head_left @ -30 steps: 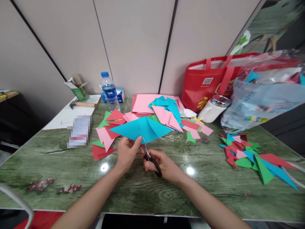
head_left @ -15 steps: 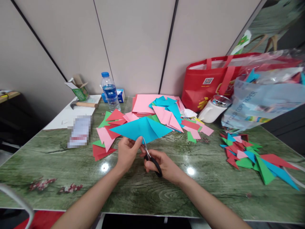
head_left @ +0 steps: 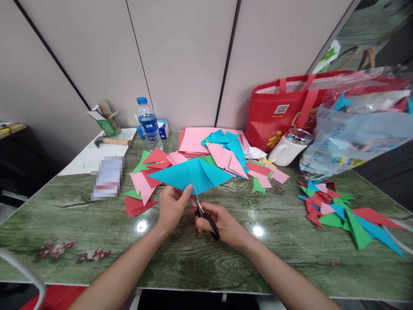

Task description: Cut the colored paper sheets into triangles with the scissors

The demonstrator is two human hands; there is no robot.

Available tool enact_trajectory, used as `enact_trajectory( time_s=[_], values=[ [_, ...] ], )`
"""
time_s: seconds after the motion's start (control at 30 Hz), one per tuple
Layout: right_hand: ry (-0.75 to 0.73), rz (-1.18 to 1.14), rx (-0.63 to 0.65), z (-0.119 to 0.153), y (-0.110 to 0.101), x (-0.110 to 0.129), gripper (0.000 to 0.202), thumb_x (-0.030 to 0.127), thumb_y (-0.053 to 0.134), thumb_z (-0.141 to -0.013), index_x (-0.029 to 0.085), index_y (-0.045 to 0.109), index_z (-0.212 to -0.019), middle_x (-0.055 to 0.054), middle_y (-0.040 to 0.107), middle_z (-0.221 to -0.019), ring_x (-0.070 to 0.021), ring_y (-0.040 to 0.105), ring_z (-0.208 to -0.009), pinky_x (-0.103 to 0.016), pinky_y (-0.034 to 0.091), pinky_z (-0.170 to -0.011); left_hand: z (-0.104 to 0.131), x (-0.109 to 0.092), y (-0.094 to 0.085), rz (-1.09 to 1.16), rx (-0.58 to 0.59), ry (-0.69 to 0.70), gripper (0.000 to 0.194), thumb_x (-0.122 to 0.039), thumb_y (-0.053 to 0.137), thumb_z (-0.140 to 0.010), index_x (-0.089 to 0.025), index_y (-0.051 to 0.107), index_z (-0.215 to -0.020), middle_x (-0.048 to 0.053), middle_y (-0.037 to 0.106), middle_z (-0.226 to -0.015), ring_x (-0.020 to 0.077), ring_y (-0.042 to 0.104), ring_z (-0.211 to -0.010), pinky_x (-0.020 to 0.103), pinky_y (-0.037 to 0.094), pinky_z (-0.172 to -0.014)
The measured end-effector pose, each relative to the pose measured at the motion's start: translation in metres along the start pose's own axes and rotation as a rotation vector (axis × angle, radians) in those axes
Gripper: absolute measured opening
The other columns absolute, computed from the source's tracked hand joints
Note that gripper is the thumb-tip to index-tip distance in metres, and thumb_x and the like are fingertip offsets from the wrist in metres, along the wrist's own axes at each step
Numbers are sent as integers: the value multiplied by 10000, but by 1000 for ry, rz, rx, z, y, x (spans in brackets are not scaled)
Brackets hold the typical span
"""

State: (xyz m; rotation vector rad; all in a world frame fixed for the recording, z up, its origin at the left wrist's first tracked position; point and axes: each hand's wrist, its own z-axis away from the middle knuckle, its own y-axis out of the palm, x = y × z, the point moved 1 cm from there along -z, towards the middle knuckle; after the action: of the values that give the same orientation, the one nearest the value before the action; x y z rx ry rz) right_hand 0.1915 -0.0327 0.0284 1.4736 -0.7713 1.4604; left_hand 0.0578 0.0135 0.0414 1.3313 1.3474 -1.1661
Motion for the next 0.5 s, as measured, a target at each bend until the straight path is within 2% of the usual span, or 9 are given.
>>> enact_trajectory(
  time_s=[0.5],
  values=[
    [12, -4, -57, -2, 0, -5, 427, 511, 684, -670, 168, 568, -896, 48, 490, -612, -94, 445, -532, -244, 373, -532, -3, 7, -1, 29, 6, -33, 196, -307, 615, -761, -148, 552, -664, 2, 635, -513, 134, 593, -449, 227, 462, -485]
  ],
)
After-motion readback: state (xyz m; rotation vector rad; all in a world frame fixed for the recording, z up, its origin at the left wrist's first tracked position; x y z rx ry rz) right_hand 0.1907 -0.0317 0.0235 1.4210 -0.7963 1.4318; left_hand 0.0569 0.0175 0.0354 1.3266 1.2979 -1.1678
